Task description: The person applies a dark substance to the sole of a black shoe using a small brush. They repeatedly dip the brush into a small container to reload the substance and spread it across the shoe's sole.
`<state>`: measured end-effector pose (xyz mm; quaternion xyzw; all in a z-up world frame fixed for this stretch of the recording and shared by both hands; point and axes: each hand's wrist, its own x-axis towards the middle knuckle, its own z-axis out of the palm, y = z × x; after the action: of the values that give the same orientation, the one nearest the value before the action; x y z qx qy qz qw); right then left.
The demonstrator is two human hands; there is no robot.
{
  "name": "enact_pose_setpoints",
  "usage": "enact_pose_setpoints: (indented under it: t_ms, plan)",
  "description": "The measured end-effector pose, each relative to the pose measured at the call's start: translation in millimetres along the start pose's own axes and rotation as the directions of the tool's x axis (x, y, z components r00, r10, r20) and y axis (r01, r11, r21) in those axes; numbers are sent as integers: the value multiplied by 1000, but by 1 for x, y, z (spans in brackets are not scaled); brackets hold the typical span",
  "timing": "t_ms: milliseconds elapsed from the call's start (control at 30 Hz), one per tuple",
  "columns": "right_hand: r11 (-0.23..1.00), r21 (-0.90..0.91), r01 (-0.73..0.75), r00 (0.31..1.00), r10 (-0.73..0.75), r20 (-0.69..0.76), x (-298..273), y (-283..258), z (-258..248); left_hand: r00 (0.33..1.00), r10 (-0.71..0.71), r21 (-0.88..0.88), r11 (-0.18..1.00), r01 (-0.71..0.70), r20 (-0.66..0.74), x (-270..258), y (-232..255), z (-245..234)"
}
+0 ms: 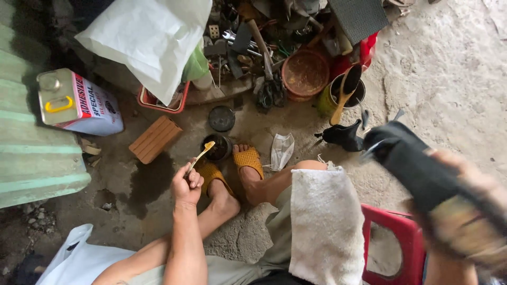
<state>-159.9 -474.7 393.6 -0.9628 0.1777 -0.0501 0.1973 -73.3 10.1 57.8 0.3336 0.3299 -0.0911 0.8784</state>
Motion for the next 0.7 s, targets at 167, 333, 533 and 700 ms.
enact_pose_setpoints:
  t_ms: [167, 333, 533, 700]
  plan:
    - [722, 313, 617, 758, -652, 10, -52, 39, 65, 999, 51, -4, 999, -51, 0, -18, 14, 16]
    - [692, 79, 718, 692, -721, 36, -79, 1, 29, 999, 35, 6, 999, -35, -10, -3, 7, -4]
    - [631, 765, 130, 991, -74, -108, -80, -41, 20, 997, -38, 63, 997, 43, -68, 37, -26, -44]
    - [767, 635, -89, 952, 253, -172, -56, -50, 35, 983, -16, 112, 993, 37, -181, 31, -23, -35]
